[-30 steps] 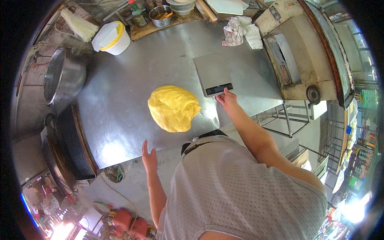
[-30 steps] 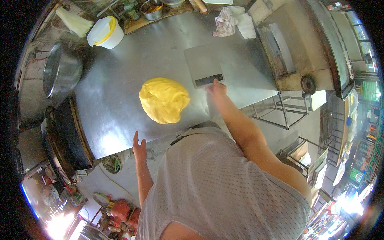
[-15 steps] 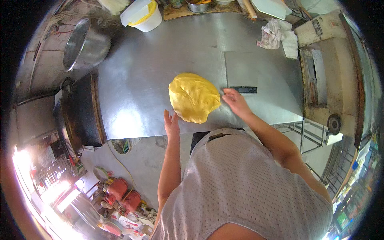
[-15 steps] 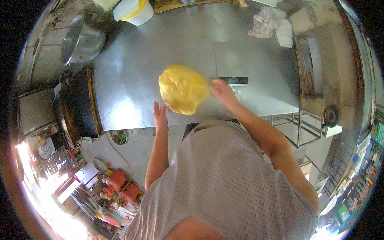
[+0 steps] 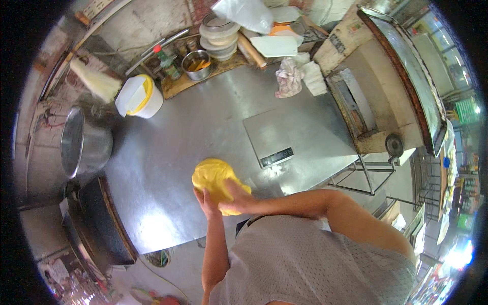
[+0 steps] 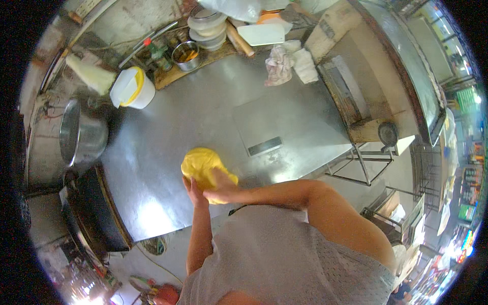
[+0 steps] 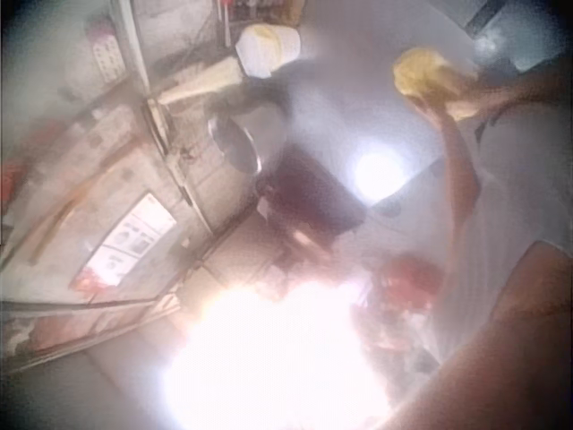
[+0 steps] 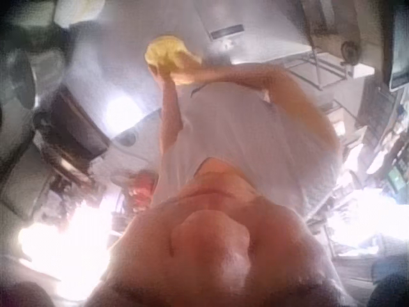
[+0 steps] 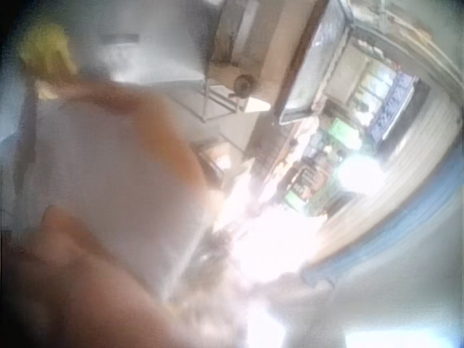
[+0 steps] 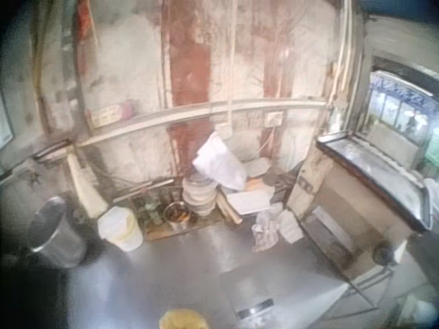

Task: The person kneads a yellow dough in a metal bowl, transfers it to a stainless steel countertop, and uses a bench scraper to cut and weigh portions on a digital scale. The person adjusts the portions to reach target weights and places them on the scale.

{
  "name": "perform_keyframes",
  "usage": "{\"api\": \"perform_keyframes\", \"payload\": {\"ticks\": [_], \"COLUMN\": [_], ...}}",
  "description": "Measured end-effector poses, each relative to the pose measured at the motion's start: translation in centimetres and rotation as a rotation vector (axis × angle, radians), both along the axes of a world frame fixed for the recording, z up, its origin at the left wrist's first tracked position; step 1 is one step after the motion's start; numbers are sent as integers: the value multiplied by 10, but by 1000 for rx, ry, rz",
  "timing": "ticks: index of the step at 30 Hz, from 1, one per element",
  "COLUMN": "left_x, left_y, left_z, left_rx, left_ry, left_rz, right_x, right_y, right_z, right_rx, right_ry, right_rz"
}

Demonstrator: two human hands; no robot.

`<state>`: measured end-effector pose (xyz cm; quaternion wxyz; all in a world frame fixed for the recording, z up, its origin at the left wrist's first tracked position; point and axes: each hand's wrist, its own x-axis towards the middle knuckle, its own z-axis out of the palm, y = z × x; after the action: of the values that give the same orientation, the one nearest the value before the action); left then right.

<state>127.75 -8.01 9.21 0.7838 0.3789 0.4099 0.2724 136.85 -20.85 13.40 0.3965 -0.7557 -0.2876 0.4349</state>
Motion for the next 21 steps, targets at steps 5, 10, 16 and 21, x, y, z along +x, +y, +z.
{"api": "perform_keyframes", "payload": {"ticks": [5, 10, 16, 21], "left_x": [-15, -23, -17, -14], "left_y": [17, 9, 23, 22], "left_z": [15, 2, -29, 13], "left_rx": [-28, 102, 121, 21], "left_ry": [9, 203, 143, -117], "left_rz": [-184, -85, -63, -225], "right_x": [8, 72, 17, 18], "right_y": [3, 3, 66, 56], "right_z": [32, 41, -26, 5], "right_rx": [-33, -52, -35, 147], "right_ry": [-72, -263, -244, -362], "right_rz": [282, 11, -69, 192]}}
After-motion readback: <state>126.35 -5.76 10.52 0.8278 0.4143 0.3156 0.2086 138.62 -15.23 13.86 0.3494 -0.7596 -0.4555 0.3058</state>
